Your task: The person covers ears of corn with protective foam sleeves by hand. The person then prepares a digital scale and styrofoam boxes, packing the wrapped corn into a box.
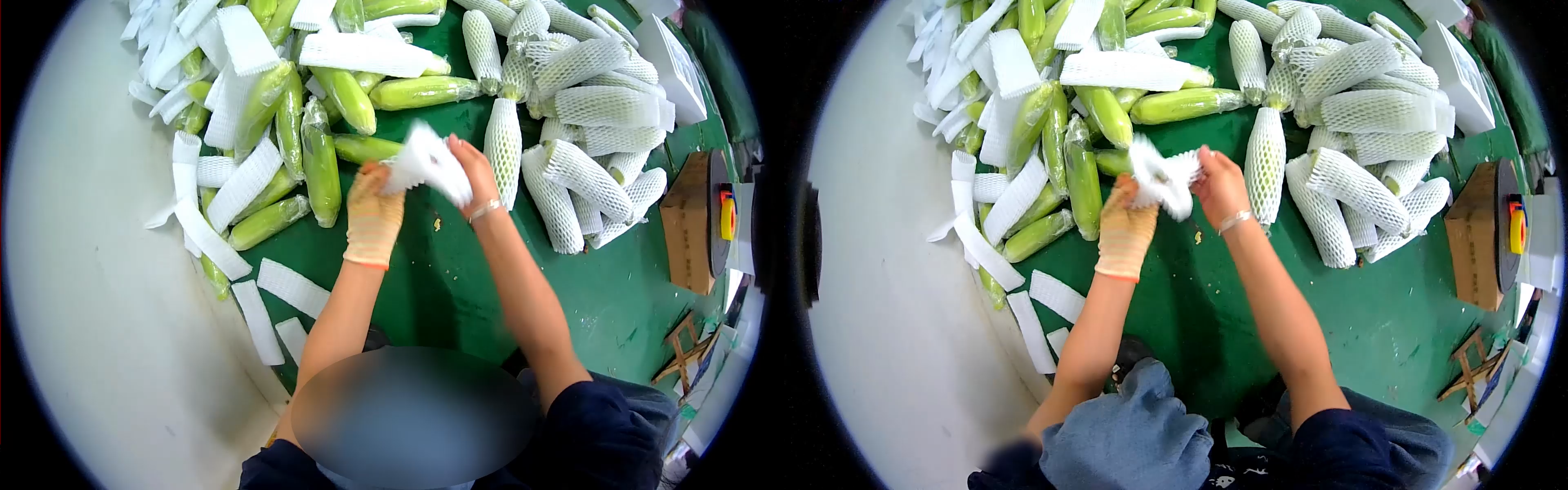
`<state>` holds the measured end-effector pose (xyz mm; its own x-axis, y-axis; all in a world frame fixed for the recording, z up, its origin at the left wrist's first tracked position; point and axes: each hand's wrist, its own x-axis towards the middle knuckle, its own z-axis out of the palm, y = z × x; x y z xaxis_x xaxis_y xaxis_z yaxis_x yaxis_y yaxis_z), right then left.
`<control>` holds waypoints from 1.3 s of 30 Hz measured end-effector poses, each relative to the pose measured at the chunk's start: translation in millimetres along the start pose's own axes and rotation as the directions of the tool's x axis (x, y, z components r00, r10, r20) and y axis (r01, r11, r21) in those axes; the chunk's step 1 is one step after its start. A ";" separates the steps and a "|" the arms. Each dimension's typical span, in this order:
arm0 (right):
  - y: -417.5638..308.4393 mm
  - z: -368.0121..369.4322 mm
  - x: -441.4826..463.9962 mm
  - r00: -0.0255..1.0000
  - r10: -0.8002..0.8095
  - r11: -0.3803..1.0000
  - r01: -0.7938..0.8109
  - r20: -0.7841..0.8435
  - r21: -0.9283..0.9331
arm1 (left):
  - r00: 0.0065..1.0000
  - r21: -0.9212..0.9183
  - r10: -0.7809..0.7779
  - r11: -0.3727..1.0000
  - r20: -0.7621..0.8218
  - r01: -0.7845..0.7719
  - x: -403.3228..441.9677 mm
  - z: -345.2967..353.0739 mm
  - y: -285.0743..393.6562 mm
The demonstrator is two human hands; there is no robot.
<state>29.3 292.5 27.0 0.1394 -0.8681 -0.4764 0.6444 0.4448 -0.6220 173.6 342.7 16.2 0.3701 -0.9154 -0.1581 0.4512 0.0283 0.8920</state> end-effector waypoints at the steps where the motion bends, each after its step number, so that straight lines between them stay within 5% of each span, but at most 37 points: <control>1: 0.9 -0.5 18.4 0.999 0.029 0.994 -0.027 -0.016 0.109 | 0.935 -0.624 -0.331 0.760 -0.129 0.183 13.1 -0.3 -1.8; 2: 5.2 -9.2 37.2 1.000 0.030 0.997 -0.030 0.000 -0.077 | 0.930 -0.445 -0.257 0.888 -0.263 0.119 18.0 -2.4 -7.0; 3: 8.3 -17.4 48.4 0.999 0.033 0.965 -0.028 0.016 -0.259 | 0.976 -0.283 -0.125 0.956 -0.180 0.070 21.4 -28.7 -42.6; 4: 8.6 -19.7 47.6 0.994 -0.086 0.779 0.107 0.064 -0.617 | 0.949 -0.187 -0.201 0.970 -0.243 0.157 18.6 -26.1 -48.0; 5: 9.4 -20.4 44.9 0.972 -0.174 0.451 0.218 0.155 -0.865 | 0.911 -0.095 -0.266 0.964 -0.315 0.248 13.2 -14.7 -46.7; 6: 10.8 -22.0 41.4 0.967 -0.074 0.350 0.255 0.244 -0.901 | 0.873 0.015 -0.282 0.950 -0.398 0.313 8.2 -6.6 -43.9; 7: 17.1 -21.3 34.5 0.963 -0.041 0.306 0.265 0.266 -0.914 | 0.900 -0.029 -0.331 0.941 -0.282 0.337 4.0 -8.1 -44.4; 9: 2.3 5.2 -8.1 0.964 -0.049 0.205 0.268 0.263 -0.942 | 0.787 0.024 -0.608 0.789 -0.103 0.613 -7.6 -1.5 -10.0; 11: -8.3 26.2 -48.3 0.921 -0.139 0.164 0.383 0.363 -0.909 | 0.693 -0.202 -0.638 0.670 0.335 0.714 -32.5 -10.6 5.6; 13: -27.9 50.0 -82.4 0.889 -0.159 0.045 0.440 0.429 -0.897 | 0.656 -0.308 -0.629 0.581 0.418 0.754 -59.3 6.9 53.3; 15: -45.0 70.9 -85.0 0.910 -0.071 0.124 0.415 0.409 -0.901 | 0.610 -0.484 -0.715 0.423 0.342 0.766 -72.2 15.8 75.5; 17: -38.9 70.5 -57.8 0.936 -0.018 0.429 0.325 0.352 -0.843 | 0.670 -0.528 -0.680 0.466 0.299 0.709 -69.2 15.1 79.1; 19: -26.6 69.5 -29.9 0.975 0.073 0.728 0.091 0.209 -0.679 | 0.894 -0.370 -0.445 0.824 0.044 0.429 -51.8 9.6 75.1; 21: -11.3 77.4 -21.2 0.971 0.190 0.865 -0.096 0.145 -0.492 | 0.944 -0.151 -0.310 0.945 -0.115 0.292 -25.6 -19.6 58.5; 22: 4.7 69.8 -11.8 0.972 0.186 0.799 -0.063 0.146 -0.598 | 0.897 -0.131 -0.387 0.921 -0.213 0.366 -12.8 -20.7 64.0; 23: 26.7 55.1 0.1 0.988 0.093 0.603 0.044 0.125 -0.796 | 0.945 0.019 -0.265 0.962 -0.194 0.274 -10.2 -26.5 55.4; 24: 52.5 37.5 10.0 0.998 0.035 0.610 0.026 0.060 -0.792 | 0.975 0.165 -0.138 0.972 -0.173 0.167 -7.5 -32.2 46.8; 26: 80.9 21.2 14.5 0.996 -0.042 0.734 -0.025 -0.082 -0.678 | 0.954 0.046 -0.238 0.967 -0.184 0.251 14.0 -72.6 -6.7; 27: 89.5 17.3 12.7 0.985 -0.041 0.833 -0.058 -0.166 -0.549 | 0.952 0.447 -0.069 0.871 -0.299 0.204 16.9 -70.3 -15.7; 29: 105.6 -0.4 18.7 0.979 0.027 0.937 -0.094 -0.200 -0.336 | 0.921 0.705 0.128 0.684 -0.368 0.187 16.3 -43.3 -9.6; 30: 109.9 -10.3 20.4 0.985 0.029 0.953 -0.079 -0.170 -0.292 | 0.941 0.890 0.155 0.400 -0.299 0.217 20.5 -34.3 -6.2; 31: 104.1 -14.8 22.8 0.950 0.230 0.967 -0.248 -0.212 -0.063 | 0.965 0.946 0.101 0.243 -0.243 0.213 35.2 -35.3 -13.9; 32: 102.3 -20.8 23.5 0.895 0.444 0.874 -0.427 -0.029 0.231 | 0.975 0.954 0.099 0.247 -0.199 0.170 42.4 -23.5 -7.3; 33: 64.6 9.1 -17.1 0.951 0.308 0.917 -0.291 -0.017 0.273 | 0.983 0.960 0.099 0.251 -0.156 0.127 50.4 -11.0 -0.7; 34: 50.9 1.5 -10.5 0.905 0.352 0.860 -0.414 0.241 0.299 | 0.989 0.965 0.144 0.254 0.032 -0.068 64.4 -6.2 -8.0; 35: 33.3 -11.8 -2.3 0.796 0.365 0.791 -0.538 0.483 0.290 | 0.999 0.970 0.006 0.242 0.037 -0.038 75.0 20.8 8.3; 37: -18.2 -8.1 8.9 0.914 0.180 0.865 -0.324 0.365 0.384 | 0.999 0.924 0.004 0.381 0.037 -0.036 81.4 80.4 49.4; 38: -53.0 -3.4 13.1 0.969 0.076 0.908 -0.164 0.233 0.386 | 0.959 0.925 0.256 0.324 0.119 -0.201 91.6 92.6 63.5; 39: -84.2 -2.3 17.7 0.994 -0.039 0.931 0.000 0.099 0.365 | 0.741 0.905 0.631 0.139 0.232 -0.402 112.3 88.9 72.7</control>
<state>-24.2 240.1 69.5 0.1880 -0.9022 -0.3883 0.8744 0.3337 -0.3521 175.7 206.3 100.9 0.3705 -0.7532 0.5436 -0.8209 0.0082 0.5709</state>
